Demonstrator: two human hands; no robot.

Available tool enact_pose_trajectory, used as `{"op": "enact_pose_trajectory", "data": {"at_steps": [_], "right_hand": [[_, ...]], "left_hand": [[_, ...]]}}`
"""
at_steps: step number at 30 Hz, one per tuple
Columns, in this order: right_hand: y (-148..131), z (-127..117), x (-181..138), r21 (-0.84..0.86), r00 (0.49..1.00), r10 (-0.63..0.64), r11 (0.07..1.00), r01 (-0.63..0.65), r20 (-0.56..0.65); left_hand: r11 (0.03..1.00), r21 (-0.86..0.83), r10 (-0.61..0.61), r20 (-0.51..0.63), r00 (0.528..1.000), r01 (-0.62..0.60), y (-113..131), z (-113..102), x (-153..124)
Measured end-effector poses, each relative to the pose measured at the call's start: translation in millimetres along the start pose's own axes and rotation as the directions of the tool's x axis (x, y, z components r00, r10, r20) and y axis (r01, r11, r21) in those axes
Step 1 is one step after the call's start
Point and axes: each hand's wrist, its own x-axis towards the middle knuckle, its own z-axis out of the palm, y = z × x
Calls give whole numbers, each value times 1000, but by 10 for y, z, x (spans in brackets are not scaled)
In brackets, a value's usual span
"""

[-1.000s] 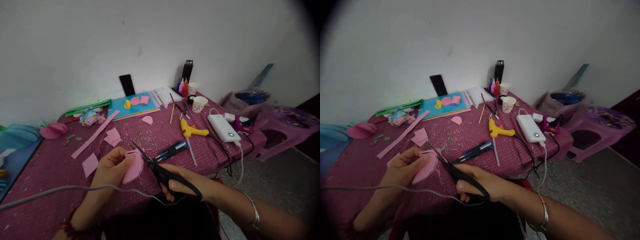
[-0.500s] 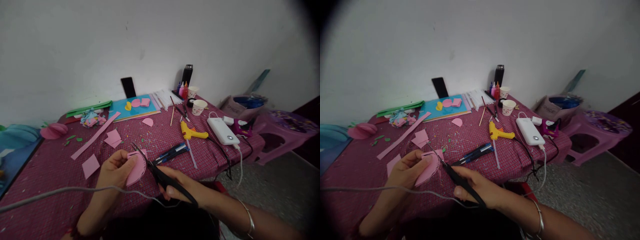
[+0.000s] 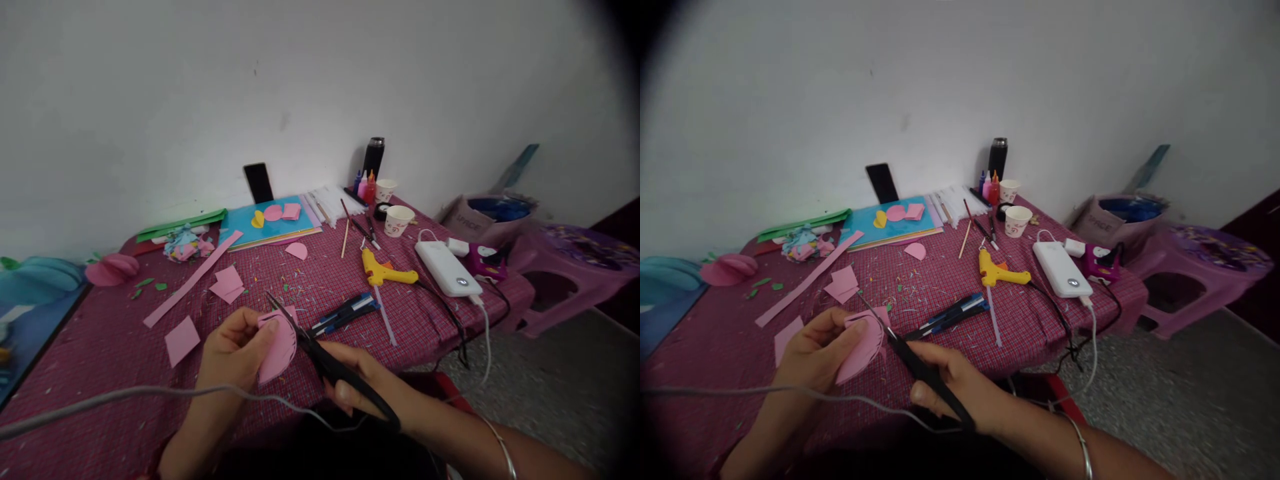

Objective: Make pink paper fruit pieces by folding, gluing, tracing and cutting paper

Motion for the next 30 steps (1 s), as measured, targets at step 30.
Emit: {"op": "enact_pose_trajectory", "data": {"at_steps": [30], "right_hand": [[-35,-115,-76,-91,1000,10,996,-8,15]], "left_hand": [[996,-37,-74,165,984,81,8,-89,114]]}}
